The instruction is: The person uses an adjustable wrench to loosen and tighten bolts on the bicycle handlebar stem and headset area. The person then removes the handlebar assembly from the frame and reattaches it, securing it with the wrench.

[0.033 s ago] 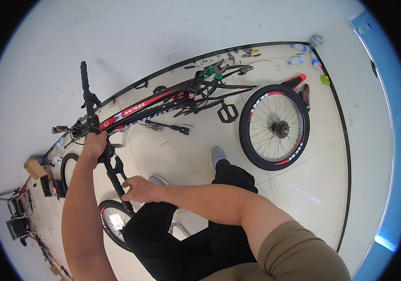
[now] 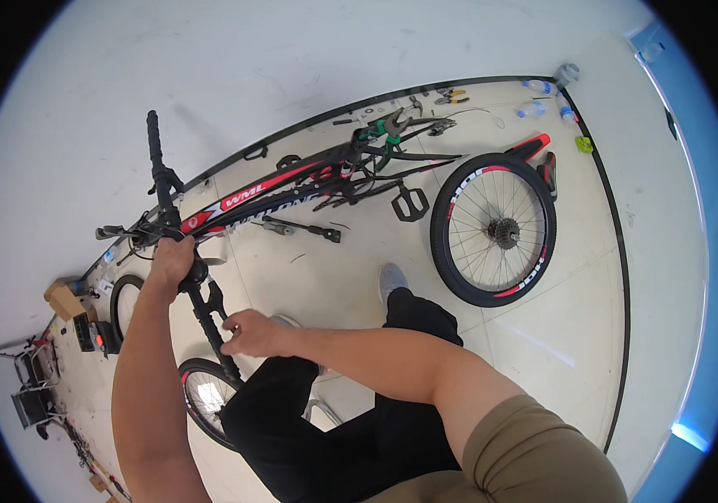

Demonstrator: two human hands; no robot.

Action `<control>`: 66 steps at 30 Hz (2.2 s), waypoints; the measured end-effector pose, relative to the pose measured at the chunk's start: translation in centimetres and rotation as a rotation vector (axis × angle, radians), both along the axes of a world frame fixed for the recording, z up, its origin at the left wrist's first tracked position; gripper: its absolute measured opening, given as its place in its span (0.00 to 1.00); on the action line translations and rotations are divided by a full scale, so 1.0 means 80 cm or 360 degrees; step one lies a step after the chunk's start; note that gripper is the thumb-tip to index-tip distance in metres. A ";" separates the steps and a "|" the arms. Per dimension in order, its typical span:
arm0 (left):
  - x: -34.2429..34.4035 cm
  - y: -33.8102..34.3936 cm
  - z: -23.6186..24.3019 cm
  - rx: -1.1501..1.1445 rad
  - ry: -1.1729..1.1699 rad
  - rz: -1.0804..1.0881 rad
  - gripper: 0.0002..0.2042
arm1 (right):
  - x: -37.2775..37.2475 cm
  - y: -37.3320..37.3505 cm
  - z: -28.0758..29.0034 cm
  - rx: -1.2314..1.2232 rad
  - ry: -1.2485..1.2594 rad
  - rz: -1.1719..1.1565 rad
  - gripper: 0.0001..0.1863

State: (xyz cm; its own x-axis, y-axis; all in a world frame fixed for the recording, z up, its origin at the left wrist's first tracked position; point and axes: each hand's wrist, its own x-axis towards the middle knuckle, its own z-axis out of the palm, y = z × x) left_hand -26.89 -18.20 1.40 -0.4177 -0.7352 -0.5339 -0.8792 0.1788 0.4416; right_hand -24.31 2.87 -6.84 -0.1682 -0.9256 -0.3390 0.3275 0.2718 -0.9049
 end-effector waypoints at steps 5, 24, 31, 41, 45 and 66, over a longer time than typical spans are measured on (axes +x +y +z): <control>0.003 0.004 0.001 -0.0211 -0.0176 -0.0058 0.26 | -0.044 -0.018 -0.031 0.0190 -0.0334 -0.0449 0.17; 0.003 0.043 0.022 -0.0212 0.0022 -0.0114 0.21 | -0.322 -0.014 -0.125 -0.0396 -0.1452 -0.1674 0.11; 0.019 0.036 0.035 -0.0166 -0.0084 -0.0169 0.24 | -0.320 -0.019 -0.115 -0.0125 -0.1326 -0.1704 0.15; 0.093 0.012 0.058 0.0090 0.0084 0.0287 0.19 | -0.231 -0.056 -0.097 0.0003 -0.1358 -0.1419 0.16; 0.142 -0.016 0.033 0.0059 0.0091 0.0362 0.19 | -0.197 -0.070 -0.089 0.0117 -0.1318 -0.1408 0.18; 0.132 0.001 0.028 -0.0181 -0.0053 0.0084 0.26 | -0.164 -0.019 -0.080 0.0534 -0.0875 -0.1129 0.11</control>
